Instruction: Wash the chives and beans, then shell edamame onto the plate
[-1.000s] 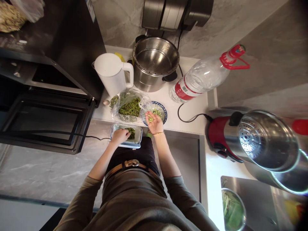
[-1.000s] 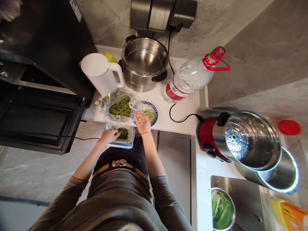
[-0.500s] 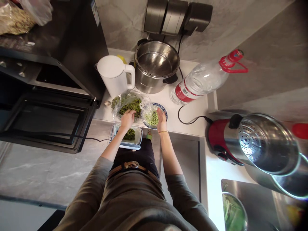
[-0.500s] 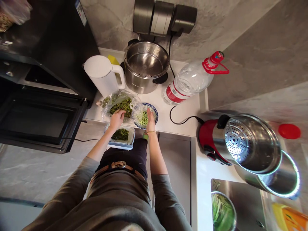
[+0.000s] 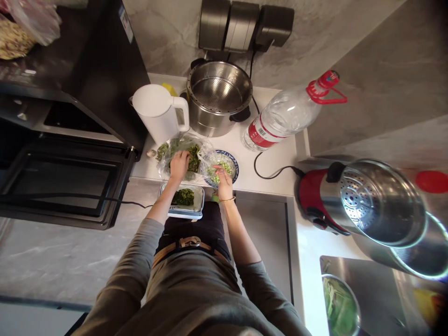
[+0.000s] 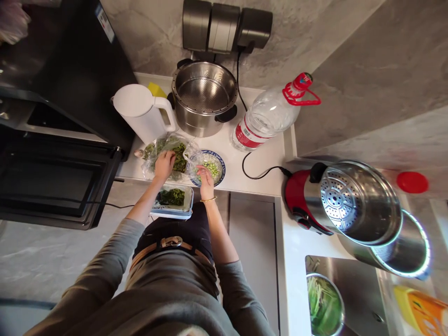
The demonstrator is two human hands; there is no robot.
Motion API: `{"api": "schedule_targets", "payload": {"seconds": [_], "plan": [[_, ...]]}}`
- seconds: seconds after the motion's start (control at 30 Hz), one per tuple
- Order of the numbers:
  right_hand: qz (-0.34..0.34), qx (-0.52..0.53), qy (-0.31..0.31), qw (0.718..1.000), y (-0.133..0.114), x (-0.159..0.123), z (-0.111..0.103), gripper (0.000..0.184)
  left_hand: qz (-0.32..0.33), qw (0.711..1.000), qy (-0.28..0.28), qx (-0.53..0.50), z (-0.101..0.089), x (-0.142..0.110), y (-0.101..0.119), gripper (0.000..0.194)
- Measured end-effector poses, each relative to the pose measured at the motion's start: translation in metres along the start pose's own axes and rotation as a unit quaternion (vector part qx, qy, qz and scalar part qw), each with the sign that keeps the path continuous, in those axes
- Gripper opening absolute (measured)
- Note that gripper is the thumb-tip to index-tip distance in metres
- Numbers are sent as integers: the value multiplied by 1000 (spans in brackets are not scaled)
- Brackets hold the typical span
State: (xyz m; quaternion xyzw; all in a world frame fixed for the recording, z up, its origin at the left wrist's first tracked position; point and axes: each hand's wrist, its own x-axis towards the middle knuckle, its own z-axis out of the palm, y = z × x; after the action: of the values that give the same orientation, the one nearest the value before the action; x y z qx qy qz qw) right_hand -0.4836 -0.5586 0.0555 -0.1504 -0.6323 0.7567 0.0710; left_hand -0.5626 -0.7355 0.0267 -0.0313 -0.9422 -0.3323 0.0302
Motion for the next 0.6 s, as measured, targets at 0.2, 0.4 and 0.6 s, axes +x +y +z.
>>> {"api": "schedule_targets", "payload": {"seconds": [0.2,0.4,0.6], "plan": [[53,-16,-36,998,15,-2,20,34,-104,925,150,-333,3,-34,-3,26],[87,-31,-66,994,22,-6,51,26,-161,833,130,-514,1,-59,8,28],[188,14,-101,977,25,-9,57,29,-158,827,88,-533,-15,-77,17,29]]}}
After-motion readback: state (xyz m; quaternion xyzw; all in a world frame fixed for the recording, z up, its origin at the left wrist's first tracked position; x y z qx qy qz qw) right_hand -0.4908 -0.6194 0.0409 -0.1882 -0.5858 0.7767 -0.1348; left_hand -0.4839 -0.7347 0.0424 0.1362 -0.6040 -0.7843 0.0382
